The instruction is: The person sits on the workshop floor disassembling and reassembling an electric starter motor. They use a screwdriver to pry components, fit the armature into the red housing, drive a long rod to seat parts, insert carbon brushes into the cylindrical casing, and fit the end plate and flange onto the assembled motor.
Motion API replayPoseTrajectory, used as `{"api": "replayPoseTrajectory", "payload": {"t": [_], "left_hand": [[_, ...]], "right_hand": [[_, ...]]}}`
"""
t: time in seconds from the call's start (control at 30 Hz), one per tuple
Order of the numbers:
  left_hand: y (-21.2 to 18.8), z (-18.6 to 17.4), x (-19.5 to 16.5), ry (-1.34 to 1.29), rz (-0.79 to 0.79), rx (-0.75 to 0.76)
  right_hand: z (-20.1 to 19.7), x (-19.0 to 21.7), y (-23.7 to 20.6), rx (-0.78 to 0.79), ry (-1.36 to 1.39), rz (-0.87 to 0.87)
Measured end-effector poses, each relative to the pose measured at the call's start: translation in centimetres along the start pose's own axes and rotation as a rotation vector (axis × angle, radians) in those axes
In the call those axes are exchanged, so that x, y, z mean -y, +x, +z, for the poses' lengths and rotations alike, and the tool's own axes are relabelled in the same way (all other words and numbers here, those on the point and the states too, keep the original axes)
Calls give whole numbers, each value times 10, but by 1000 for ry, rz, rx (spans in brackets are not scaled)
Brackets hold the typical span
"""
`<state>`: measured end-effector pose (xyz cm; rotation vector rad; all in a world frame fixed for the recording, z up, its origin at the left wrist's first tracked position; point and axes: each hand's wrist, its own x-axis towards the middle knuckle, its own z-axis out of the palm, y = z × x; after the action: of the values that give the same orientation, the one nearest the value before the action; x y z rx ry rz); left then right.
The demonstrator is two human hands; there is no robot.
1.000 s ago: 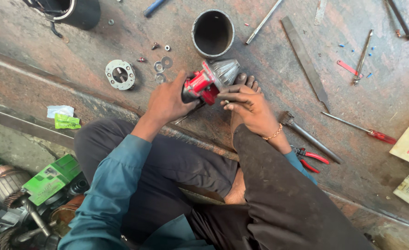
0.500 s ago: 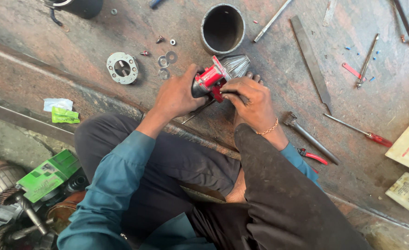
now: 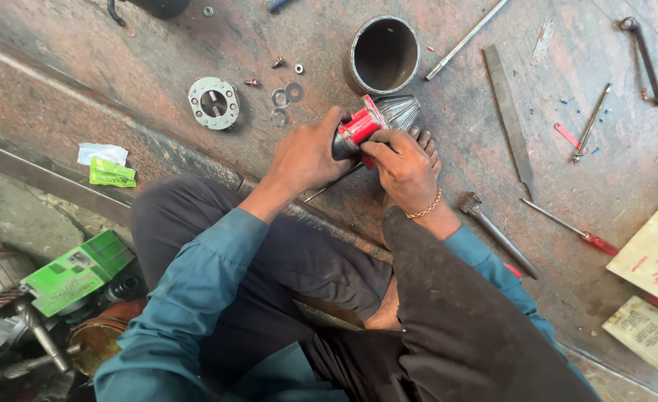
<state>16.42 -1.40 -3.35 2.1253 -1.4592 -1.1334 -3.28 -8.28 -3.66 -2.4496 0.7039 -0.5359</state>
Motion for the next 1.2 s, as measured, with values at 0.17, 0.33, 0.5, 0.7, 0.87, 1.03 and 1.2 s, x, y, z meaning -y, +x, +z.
{"api": "replayPoseTrajectory", "payload": {"t": [0.17,0.33,0.5,0.7,0.87,1.03,1.2], "left_hand": [[-3,-1,1,-19,-19,6],[-4,-1,4,-20,13,-25],[-4,2,6,-28,45,-44],[-6,0,5,-38,34,-34],[-5,-1,3,-22,19,-7],[-5,1,4,-17,18,-13],[-5,3,5,-40,24,-26]], "right_hand": [[6,6,-1,-80,-103,45],[8,7,3,-119,108,125],[9,8,3,-164,110,138],[15,1,-2,-182,97,80],[23,-10,-14,-136,-92,7],[30,-16,-22,-113,-159,-12],[31,-13,-17,-175,-84,-69]]}}
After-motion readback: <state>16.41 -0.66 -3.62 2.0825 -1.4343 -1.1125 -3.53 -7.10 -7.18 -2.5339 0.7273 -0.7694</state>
